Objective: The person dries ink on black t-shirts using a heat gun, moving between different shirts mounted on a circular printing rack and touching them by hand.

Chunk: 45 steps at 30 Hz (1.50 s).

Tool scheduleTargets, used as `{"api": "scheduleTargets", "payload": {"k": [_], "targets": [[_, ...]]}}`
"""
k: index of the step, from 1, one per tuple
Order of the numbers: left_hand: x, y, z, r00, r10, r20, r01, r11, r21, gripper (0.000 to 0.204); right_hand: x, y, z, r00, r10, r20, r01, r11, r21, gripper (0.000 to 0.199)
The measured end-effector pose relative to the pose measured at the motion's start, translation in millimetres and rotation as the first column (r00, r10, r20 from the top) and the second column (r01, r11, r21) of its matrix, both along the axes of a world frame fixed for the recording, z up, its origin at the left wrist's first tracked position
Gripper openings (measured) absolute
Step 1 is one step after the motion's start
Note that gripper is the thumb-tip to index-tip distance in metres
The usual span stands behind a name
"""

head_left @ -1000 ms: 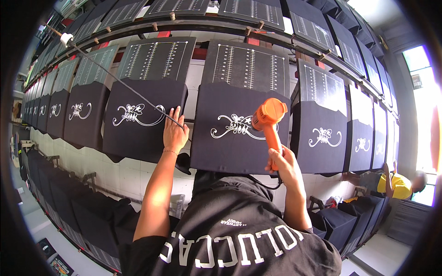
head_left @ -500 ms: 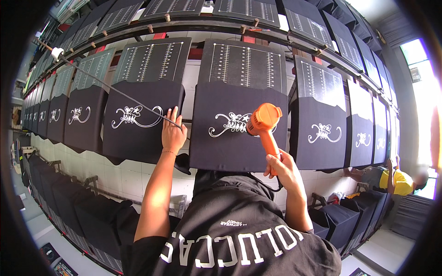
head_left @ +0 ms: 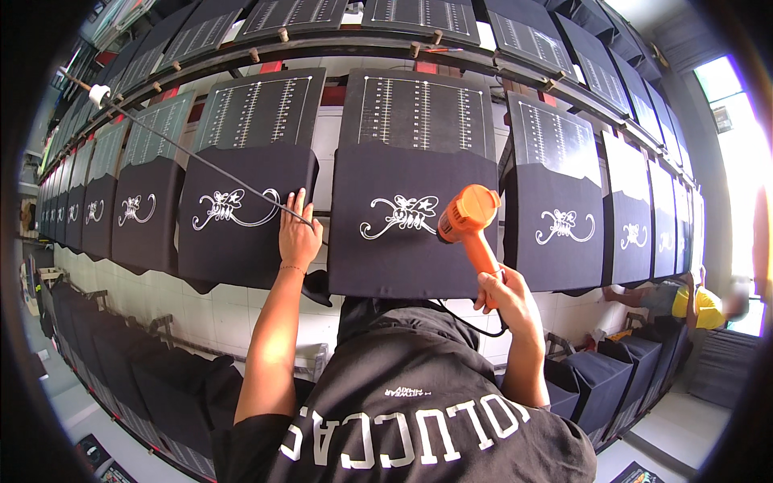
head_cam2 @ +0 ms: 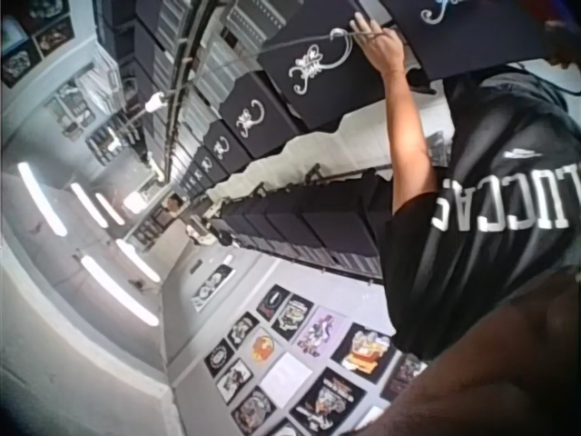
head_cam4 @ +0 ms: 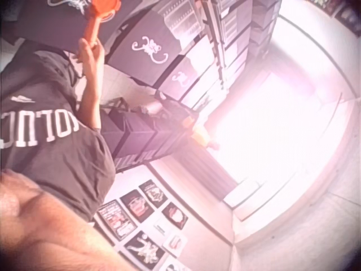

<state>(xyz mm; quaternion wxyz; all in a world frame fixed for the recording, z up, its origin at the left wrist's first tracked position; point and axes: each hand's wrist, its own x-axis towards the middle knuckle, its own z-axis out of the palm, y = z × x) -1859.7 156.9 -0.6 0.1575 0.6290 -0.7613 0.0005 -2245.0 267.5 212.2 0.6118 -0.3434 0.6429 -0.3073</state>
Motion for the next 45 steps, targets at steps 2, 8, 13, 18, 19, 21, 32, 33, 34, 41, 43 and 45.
{"api": "scheduleTargets", "payload": {"k": [2, 8, 13, 18, 19, 21, 32, 33, 34, 41, 43, 45], "targets": [[0, 0, 0, 1.0, -0.005, -0.001, 0.005, 1.0, 0.0, 0.034, 0, 3, -5, 1.0, -0.008, -0.019, 0.008, 1.0, -0.02, 0.029], [-1, 0, 0, 1.0, -0.012, -0.001, 0.012, 1.0, -0.003, 0.034, -15, 9, -9, 0.998, -0.059, 0.034, 0.06, 0.998, -0.032, 0.028], [-1, 0, 1, 1.0, -0.015, -0.001, 0.015, 1.0, 0.0, 0.034, -22, 10, -1, 0.997, -0.067, -0.025, 0.066, 0.997, -0.028, 0.027], [-1, 0, 0, 1.0, -0.019, 0.002, 0.019, 1.0, -0.007, 0.033, -28, 12, -5, 0.995, -0.088, -0.037, 0.085, 0.994, -0.072, 0.027], [-2, 0, 1, 1.0, -0.019, -0.002, 0.019, 1.0, -0.001, 0.033, -34, 12, -11, 0.991, -0.131, -0.007, 0.131, 0.99, -0.054, 0.025], [-2, 0, 2, 1.0, -0.015, 0.001, 0.015, 1.0, 0.011, 0.033, -30, 12, -14, 0.986, -0.166, -0.025, 0.162, 0.981, -0.111, 0.024], [-1, 1, 1, 0.999, -0.033, -0.017, 0.033, 0.999, -0.021, 0.031, -42, 1, -15, 0.975, -0.218, -0.033, 0.213, 0.97, -0.115, 0.028], [-2, 1, 0, 0.999, -0.031, -0.01, 0.031, 0.999, -0.022, 0.032, -41, 0, -16, 0.977, -0.211, -0.036, 0.204, 0.97, -0.13, 0.028], [-2, 1, 0, 1.0, -0.028, -0.003, 0.028, 0.999, -0.024, 0.032, -41, -1, -19, 0.978, -0.203, -0.039, 0.195, 0.97, -0.144, 0.028], [-1, 1, 0, 0.999, -0.039, -0.02, 0.038, 0.998, -0.043, 0.029, -37, -13, -21, 0.973, -0.227, -0.034, 0.221, 0.965, -0.141, 0.028], [-2, 2, 2, 0.999, -0.03, -0.01, 0.03, 0.999, -0.034, 0.031, -42, -16, -22, 0.97, -0.241, 0.026, 0.242, 0.962, -0.126, 0.028], [-2, 2, 3, 1.0, -0.023, -0.005, 0.023, 0.999, -0.022, 0.032, -38, -19, -22, 0.974, -0.224, -0.025, 0.218, 0.966, -0.138, 0.028]]}}
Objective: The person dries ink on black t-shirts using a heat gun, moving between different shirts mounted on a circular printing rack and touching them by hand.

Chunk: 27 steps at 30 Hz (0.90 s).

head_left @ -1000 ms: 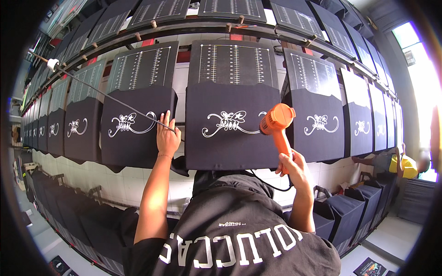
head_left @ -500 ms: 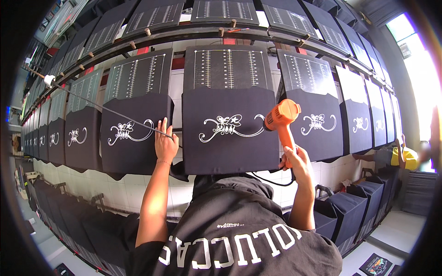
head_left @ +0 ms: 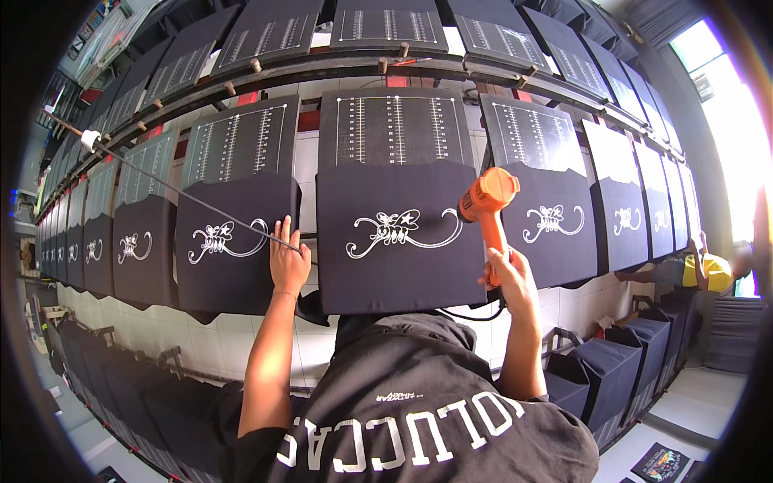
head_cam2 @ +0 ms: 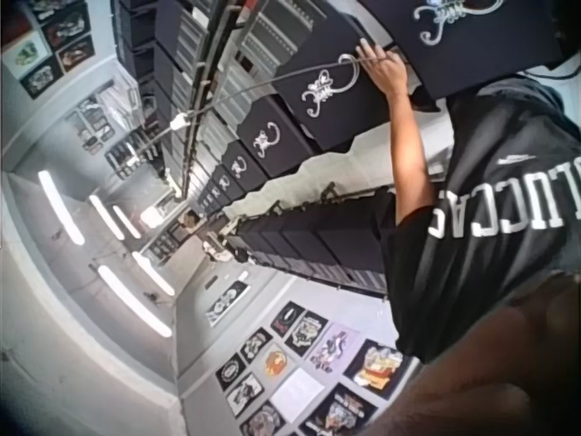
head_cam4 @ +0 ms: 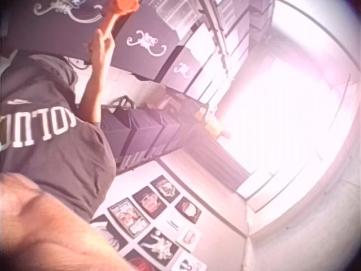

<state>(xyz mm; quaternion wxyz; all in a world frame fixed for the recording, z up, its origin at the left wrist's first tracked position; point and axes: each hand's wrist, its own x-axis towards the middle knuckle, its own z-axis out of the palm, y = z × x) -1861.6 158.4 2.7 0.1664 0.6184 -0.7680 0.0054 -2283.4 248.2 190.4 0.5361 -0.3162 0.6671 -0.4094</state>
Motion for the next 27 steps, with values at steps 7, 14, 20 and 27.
{"api": "scheduleTargets", "payload": {"k": [7, 14, 20, 27], "targets": [[0, -2, 1, 1.0, 0.002, -0.007, -0.002, 0.999, 0.043, 0.033, 10, -12, 1, 0.999, 0.013, -0.033, -0.014, 0.999, -0.034, 0.03], [3, -2, -1, 1.0, 0.019, -0.021, -0.016, 0.994, 0.108, 0.033, 21, -21, 3, 1.0, 0.015, 0.01, -0.015, 1.0, -0.014, 0.028], [1, -3, 3, 0.999, 0.014, -0.035, -0.01, 0.994, 0.111, 0.033, 27, -20, 6, 0.999, 0.035, 0.016, -0.035, 0.999, -0.005, 0.027], [3, -2, 4, 0.999, 0.028, -0.029, -0.023, 0.989, 0.146, 0.031, 30, -17, 16, 0.996, 0.049, 0.074, -0.055, 0.995, 0.079, 0.028]]}}
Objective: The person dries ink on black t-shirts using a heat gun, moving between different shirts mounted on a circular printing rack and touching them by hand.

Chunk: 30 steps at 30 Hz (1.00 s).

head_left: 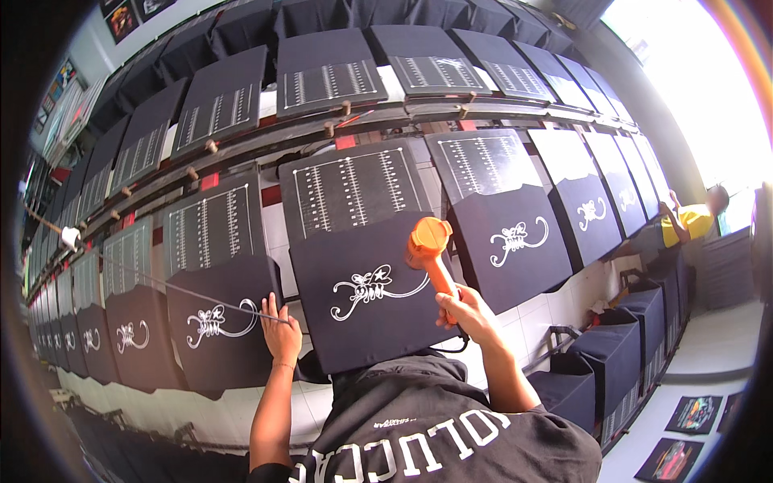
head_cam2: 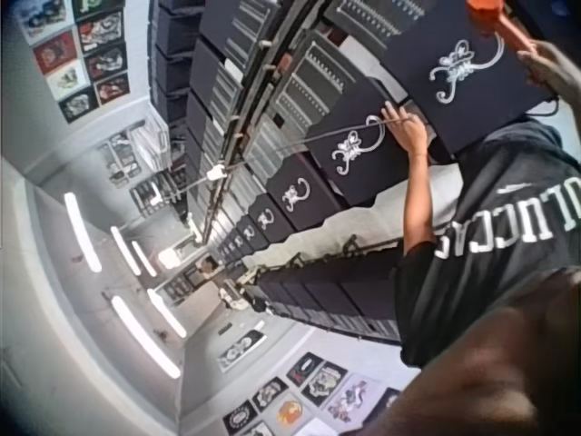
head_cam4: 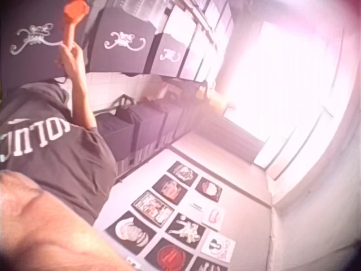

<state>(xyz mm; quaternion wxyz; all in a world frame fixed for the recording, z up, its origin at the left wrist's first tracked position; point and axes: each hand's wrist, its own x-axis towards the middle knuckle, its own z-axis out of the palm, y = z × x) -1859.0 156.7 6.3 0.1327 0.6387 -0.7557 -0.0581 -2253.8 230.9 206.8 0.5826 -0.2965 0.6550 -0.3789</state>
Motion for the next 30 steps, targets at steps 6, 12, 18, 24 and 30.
{"api": "scheduleTargets", "payload": {"k": [6, 12, 18, 24, 30], "targets": [[-1, -2, -4, 0.995, -0.003, -0.103, -0.002, 0.999, -0.046, 0.028, -11, 11, 1, 0.996, 0.024, 0.087, -0.022, 1.0, -0.019, 0.028], [-2, 16, -14, 0.833, 0.216, -0.51, -0.253, 0.967, -0.004, 0.035, -62, 25, 4, 0.975, 0.065, 0.214, -0.053, 0.997, -0.061, 0.029], [10, 90, -23, 0.79, 0.425, -0.442, -0.43, 0.898, 0.095, 0.035, -167, 39, -9, 0.944, 0.11, 0.312, -0.088, 0.993, -0.084, 0.029], [-111, 159, 32, 0.452, 0.449, -0.771, -0.442, 0.863, 0.244, 0.032, -286, 56, -17, 0.946, 0.155, 0.286, -0.129, 0.986, -0.108, 0.031], [-200, 217, 121, 0.618, 0.476, -0.626, -0.405, 0.875, 0.264, 0.031, -351, 56, -5, 0.949, 0.213, 0.231, -0.196, 0.976, -0.095, 0.033]]}}
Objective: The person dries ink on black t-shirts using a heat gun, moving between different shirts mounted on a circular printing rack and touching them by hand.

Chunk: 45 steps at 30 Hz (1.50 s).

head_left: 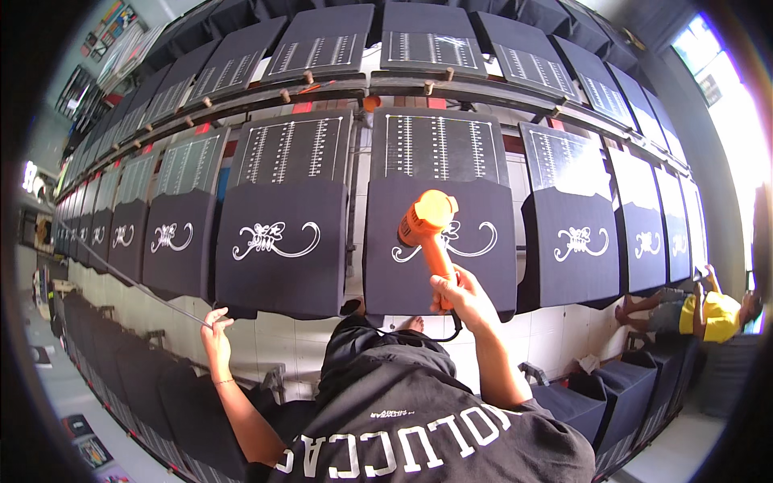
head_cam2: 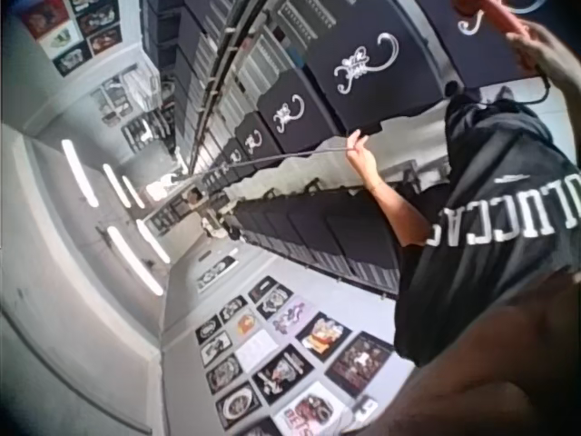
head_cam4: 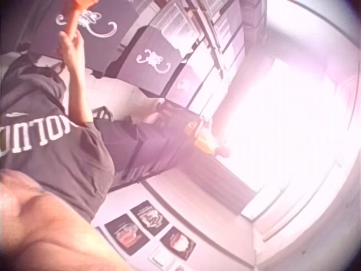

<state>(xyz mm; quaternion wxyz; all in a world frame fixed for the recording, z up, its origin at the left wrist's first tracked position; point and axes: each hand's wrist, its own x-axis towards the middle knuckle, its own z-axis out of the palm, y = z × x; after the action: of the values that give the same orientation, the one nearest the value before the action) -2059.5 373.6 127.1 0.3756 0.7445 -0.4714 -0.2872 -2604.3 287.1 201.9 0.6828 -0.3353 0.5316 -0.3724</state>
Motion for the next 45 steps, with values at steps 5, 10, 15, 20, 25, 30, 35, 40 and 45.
{"api": "scheduleTargets", "payload": {"k": [5, 10, 15, 20, 25, 30, 35, 40, 45], "targets": [[8, 48, -6, 0.991, 0.135, -0.011, -0.131, 0.974, 0.187, 0.028, -18, -9, 3, 0.987, 0.154, -0.035, -0.153, 0.988, 0.035, 0.035], [22, 51, -40, 0.975, 0.214, -0.059, -0.196, 0.956, 0.22, 0.027, -5, -3, 14, 0.974, 0.174, -0.145, -0.168, 0.984, 0.057, 0.036], [66, 66, -99, 0.959, 0.282, 0.013, -0.28, 0.944, 0.175, 0.027, -1, -3, 10, 0.96, 0.183, -0.213, -0.173, 0.983, 0.063, 0.033], [37, 62, -90, 0.896, 0.35, -0.274, -0.264, 0.915, 0.305, 0.023, -1, -8, 1, 0.97, 0.181, -0.162, -0.164, 0.98, 0.11, 0.033], [-70, 20, -12, 0.663, 0.171, -0.729, 0.073, 0.954, 0.291, 0.018, 7, -12, 2, 0.956, 0.213, -0.201, -0.202, 0.977, 0.071, 0.034], [-136, -21, 40, 0.495, -0.017, -0.869, 0.261, 0.957, 0.13, 0.021, 10, -21, 3, 0.95, 0.232, -0.211, -0.22, 0.972, 0.077, 0.036], [-183, -39, 61, 0.398, -0.148, -0.906, 0.362, 0.932, 0.007, 0.018, 11, -23, 0, 0.956, 0.217, -0.199, -0.208, 0.976, 0.069, 0.036], [-226, -47, 74, 0.15, -0.232, -0.961, 0.406, 0.901, -0.154, 0.013, 2, -28, 2, 0.951, 0.262, -0.163, -0.242, 0.961, 0.133, 0.036], [-247, -51, 80, 0.032, -0.246, -0.969, 0.496, 0.845, -0.198, 0.016, 6, -22, 11, 0.926, 0.31, -0.216, -0.295, 0.95, 0.099, 0.036]]}}
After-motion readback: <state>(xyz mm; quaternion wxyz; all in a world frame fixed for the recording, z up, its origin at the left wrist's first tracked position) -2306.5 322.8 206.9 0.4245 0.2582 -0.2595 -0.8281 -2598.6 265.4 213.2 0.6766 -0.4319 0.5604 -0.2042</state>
